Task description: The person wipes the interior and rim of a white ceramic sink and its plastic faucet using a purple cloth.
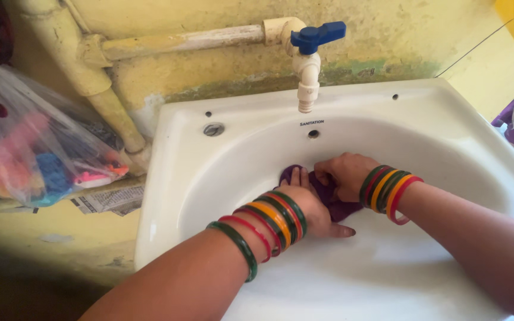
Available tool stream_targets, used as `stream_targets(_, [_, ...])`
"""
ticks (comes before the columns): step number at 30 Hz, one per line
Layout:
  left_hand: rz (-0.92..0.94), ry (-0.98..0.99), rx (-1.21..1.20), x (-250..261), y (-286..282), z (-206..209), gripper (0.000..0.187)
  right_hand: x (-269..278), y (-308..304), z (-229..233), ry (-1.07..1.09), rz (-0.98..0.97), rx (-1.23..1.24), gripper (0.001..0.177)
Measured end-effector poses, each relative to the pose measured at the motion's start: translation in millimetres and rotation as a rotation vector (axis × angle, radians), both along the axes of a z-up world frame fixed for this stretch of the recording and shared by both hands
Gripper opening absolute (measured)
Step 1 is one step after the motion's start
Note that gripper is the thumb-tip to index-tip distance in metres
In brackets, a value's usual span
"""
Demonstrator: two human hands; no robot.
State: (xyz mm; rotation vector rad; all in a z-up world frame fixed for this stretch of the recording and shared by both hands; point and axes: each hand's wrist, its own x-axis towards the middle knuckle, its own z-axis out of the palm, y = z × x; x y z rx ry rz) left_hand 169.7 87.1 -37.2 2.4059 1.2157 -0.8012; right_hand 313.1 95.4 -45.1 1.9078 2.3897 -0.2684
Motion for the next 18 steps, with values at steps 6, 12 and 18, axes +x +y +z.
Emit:
stream_targets(6, [-0.157, 0.006, 0.046, 3.7, -6.8, -4.9, 0.134, 9.9, 8.1, 14.1, -0.094, -0.221, -0.152, 0.027])
stream_targets(12, [-0.339, -0.157, 0.004, 13.6, -16.3, -12.7, 0.114, 54.5, 14.8, 23.8, -0.077, -0.258, -0.492, 0.032])
stream_targets(18, [-0.530, -0.269, 0.052, 16.4, -13.5, 3.1, 0.058, 18.7, -3.2, 26.1, -0.268, -0.258, -0.767, 0.029])
